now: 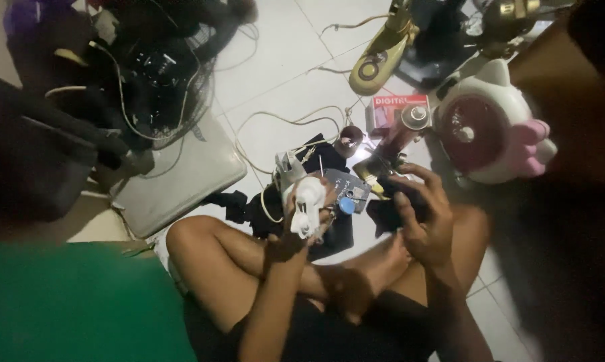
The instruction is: Disassembling a handheld massager, checking the internal wiring with a screwdriver, and reassembling the device.
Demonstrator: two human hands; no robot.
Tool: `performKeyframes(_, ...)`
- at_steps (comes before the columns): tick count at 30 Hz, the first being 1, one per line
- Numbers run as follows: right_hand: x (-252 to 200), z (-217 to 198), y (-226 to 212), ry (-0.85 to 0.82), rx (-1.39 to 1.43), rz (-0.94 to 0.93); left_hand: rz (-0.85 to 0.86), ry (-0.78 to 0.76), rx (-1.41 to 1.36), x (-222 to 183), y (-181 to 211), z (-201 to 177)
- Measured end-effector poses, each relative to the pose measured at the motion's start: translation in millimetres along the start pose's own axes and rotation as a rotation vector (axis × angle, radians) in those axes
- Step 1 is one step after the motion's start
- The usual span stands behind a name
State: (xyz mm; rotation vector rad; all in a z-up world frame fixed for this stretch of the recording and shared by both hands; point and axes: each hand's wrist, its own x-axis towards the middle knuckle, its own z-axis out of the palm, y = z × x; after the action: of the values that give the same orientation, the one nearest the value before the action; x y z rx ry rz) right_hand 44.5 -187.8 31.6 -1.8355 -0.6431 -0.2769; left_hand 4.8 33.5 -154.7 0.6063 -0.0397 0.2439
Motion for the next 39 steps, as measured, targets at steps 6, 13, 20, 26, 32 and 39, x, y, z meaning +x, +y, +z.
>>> performKeyframes(6, 0, 40, -15, 0.108, 0.219, -0.014, -0.065, 0.192, 0.033, -2, -5, -3)
performKeyframes(13, -1, 74, -23, -0.386, -0.134, -0.238, -0.13, 0.401, 0.069, 10, -17, -5)
performKeyframes(20, -32, 84, -7, -0.297, -0.116, -0.243, -0.207, 0.624, 0.085, 16, -40, 3)
performKeyframes(26, -48, 70, 17, -0.275, -0.034, -0.257, -0.259, 0.825, 0.114, 12, -43, 10)
performKeyframes(32, -11, 62, -17, 0.0, 0.097, 0.143, -0.303, 1.007, 0.152, 23, -41, 15)
performKeyframes(39, -16, 74, -4, -0.043, -0.007, -0.038, -0.229, 1.181, 0.199, 49, -7, 69)
